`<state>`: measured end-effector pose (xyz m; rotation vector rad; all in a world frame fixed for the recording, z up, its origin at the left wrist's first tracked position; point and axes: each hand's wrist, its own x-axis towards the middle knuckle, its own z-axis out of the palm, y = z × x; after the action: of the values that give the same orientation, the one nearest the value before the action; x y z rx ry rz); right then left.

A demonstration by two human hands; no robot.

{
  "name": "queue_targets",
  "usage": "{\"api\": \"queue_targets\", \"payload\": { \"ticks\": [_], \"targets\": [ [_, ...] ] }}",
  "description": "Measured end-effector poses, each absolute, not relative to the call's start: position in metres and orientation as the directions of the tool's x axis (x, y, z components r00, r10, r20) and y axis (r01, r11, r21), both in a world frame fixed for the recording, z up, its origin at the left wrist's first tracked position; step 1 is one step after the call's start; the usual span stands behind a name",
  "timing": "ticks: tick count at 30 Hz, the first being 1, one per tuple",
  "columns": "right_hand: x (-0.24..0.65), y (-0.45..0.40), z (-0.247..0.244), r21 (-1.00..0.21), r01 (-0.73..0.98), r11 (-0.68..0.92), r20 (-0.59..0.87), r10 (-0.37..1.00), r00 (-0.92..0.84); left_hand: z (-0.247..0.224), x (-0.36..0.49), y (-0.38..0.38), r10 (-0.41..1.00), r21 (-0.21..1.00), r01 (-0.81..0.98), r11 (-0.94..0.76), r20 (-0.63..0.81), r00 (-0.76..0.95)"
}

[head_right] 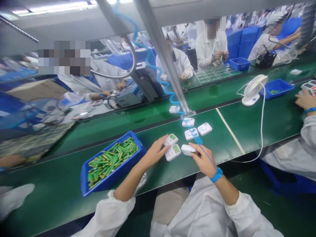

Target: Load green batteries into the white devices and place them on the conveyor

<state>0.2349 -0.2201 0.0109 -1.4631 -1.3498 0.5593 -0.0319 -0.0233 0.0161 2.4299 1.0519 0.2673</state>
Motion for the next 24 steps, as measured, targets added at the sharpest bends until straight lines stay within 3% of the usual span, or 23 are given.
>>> {"api": "queue_targets", "payload": {
  "ticks": [3, 6, 12, 16, 20, 22, 24],
  "targets": [
    [0.285, -0.228, 0.013, -0.724, 0.682, 0.107, 0.472, 0.798, 0.375, 0.020, -0.025, -0.017, 0.724, 0.472, 0.640, -0.606, -0.007, 0.690],
    [0.349, -0.226, 0.017, -0.543, 0.840, 0.016, 0.578, 0.732, 0.359, 0.024, -0.020, -0.013, 0.719, 0.486, 0.630, -0.607, -0.003, 0.695],
    [0.432, -0.212, 0.009, -0.325, 0.945, -0.040, 0.490, 0.847, 0.205, 0.033, -0.014, -0.010, 0.724, 0.565, 0.617, -0.548, -0.048, 0.688],
    [0.402, -0.202, 0.009, -0.323, 0.944, 0.066, 0.489, 0.866, 0.107, 0.030, -0.016, -0.014, 0.755, 0.629, 0.621, -0.468, -0.080, 0.650],
    [0.296, -0.190, 0.019, -0.456, 0.814, 0.360, 0.444, 0.885, -0.142, 0.019, -0.020, -0.022, 0.789, 0.700, 0.600, -0.387, -0.085, 0.608],
    [0.239, -0.182, 0.020, -0.495, 0.783, 0.376, 0.349, 0.912, -0.217, 0.013, -0.023, -0.028, 0.794, 0.736, 0.572, -0.363, -0.078, 0.603],
    [0.195, -0.175, 0.019, -0.499, 0.819, 0.283, 0.236, 0.954, -0.186, 0.009, -0.028, -0.036, 0.794, 0.746, 0.556, -0.366, -0.062, 0.605]
  ]
}}
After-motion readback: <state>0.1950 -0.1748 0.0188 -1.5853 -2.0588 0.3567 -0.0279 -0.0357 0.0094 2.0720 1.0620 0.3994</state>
